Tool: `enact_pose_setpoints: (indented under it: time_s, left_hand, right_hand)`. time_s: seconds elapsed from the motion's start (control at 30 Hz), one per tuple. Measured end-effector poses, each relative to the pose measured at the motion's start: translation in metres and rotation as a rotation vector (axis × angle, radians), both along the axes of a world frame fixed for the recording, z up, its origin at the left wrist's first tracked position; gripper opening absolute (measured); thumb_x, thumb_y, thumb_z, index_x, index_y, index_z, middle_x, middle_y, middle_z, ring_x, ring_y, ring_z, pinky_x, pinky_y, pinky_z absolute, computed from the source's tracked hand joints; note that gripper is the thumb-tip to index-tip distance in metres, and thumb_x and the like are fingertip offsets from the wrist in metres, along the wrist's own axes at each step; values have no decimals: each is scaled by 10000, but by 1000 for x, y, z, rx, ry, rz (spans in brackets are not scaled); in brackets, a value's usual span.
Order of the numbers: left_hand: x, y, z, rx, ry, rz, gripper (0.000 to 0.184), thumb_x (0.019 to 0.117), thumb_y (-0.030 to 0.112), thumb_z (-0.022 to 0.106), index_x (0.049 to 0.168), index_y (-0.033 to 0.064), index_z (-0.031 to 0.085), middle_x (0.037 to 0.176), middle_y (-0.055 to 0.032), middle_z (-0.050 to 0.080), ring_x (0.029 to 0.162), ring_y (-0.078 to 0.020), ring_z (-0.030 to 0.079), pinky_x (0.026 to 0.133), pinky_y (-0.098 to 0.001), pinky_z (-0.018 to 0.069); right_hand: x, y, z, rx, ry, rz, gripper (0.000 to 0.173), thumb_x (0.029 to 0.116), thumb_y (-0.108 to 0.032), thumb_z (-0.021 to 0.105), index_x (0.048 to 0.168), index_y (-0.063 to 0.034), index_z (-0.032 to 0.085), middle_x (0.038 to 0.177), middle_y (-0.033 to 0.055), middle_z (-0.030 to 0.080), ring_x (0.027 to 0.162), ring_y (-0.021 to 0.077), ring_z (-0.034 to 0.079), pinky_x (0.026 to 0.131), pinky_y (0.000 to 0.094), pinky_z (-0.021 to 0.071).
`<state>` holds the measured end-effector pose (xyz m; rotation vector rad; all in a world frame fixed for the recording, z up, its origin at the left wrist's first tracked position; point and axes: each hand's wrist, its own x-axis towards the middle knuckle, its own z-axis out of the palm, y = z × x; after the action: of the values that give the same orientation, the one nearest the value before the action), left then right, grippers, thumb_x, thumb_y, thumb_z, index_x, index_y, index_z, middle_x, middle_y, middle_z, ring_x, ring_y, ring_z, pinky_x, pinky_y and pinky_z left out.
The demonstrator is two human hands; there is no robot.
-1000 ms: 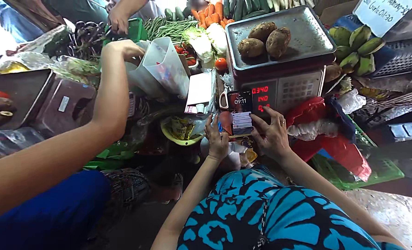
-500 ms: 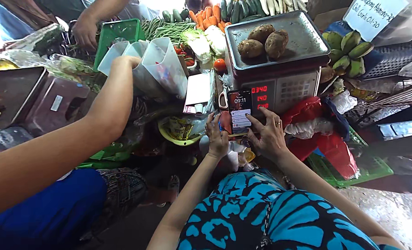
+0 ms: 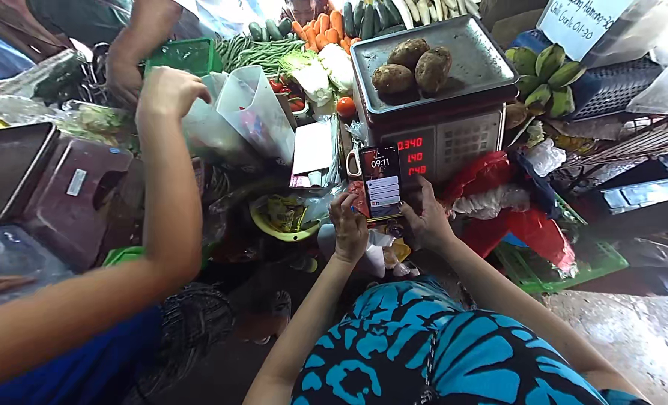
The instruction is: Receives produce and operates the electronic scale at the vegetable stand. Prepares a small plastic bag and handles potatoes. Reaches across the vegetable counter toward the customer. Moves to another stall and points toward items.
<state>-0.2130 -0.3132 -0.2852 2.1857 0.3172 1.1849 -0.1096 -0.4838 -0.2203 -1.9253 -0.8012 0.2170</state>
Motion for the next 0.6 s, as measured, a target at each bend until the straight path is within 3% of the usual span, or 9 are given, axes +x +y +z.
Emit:
enact_pose_setpoints:
  time_s: [0.07,0.13,0.2,0.27,0.33,0.4,0.43,0.5,0.6]
  left_hand:
    - [0,-4,15,-78,-55,-30,323,974,36,545,1289,-39,539,1230,-195,588,1150,-239,592,1010,-370,503]
    - [2,-8,36,-310,-38,-95,339,1029,69,472,1340,-64,450,1136,-151,598,951,-150,633,836,-307,565]
    - [7,-9,51,-577,-15,-152,343,1083,155,383,1394,10,391,1000,-63,592,712,-97,613,621,-279,565]
    - [11,-9,60,-767,1,-210,295,1114,203,337,1370,82,418,782,6,549,568,-75,538,532,-257,504]
    - [12,-5,59,-801,48,-264,282,1107,192,352,1355,99,448,736,15,536,568,-69,522,546,-247,484]
    - [8,1,58,-749,129,-329,288,1094,175,438,1361,77,483,895,-34,652,691,-81,615,644,-267,544]
    - [6,4,58,-719,163,-355,294,1086,168,464,1364,77,494,955,-44,675,726,-81,629,658,-262,546]
    - [5,7,56,-685,197,-376,304,1081,169,473,1372,91,507,946,-39,669,686,-78,595,611,-250,513]
    - [5,11,55,-680,224,-387,322,1090,189,451,1390,98,529,973,-55,673,727,-107,620,652,-293,544]
  right_hand:
    - [9,1,6,-26,54,60,784,980,-274,616,1617,-96,194,1120,157,713,997,227,713,907,441,571]
    - [17,3,11,-35,92,112,878,944,-280,668,1646,-162,153,1122,173,710,971,255,715,862,479,575]
    - [23,6,12,-2,156,162,925,920,-237,716,1650,-221,149,1187,161,700,1019,243,712,876,481,579]
    - [27,9,8,71,240,229,963,908,-149,726,1654,-250,125,1349,112,645,1149,184,679,973,428,568]
    - [29,11,1,165,311,273,972,900,-69,723,1654,-249,137,1412,71,613,1203,144,653,1012,380,559]
    - [28,9,-3,211,339,290,953,906,-46,705,1655,-247,153,1446,56,590,1232,135,634,1030,365,547]
    - [28,7,-4,215,337,289,936,911,-51,699,1655,-246,165,1462,50,579,1251,131,621,1045,360,536]
    - [25,5,-7,221,284,263,888,916,-86,703,1648,-221,220,1447,44,595,1242,112,624,1047,340,534]
    - [22,3,-12,222,184,223,808,925,-138,716,1622,-169,308,1383,42,647,1189,79,652,1017,309,554]
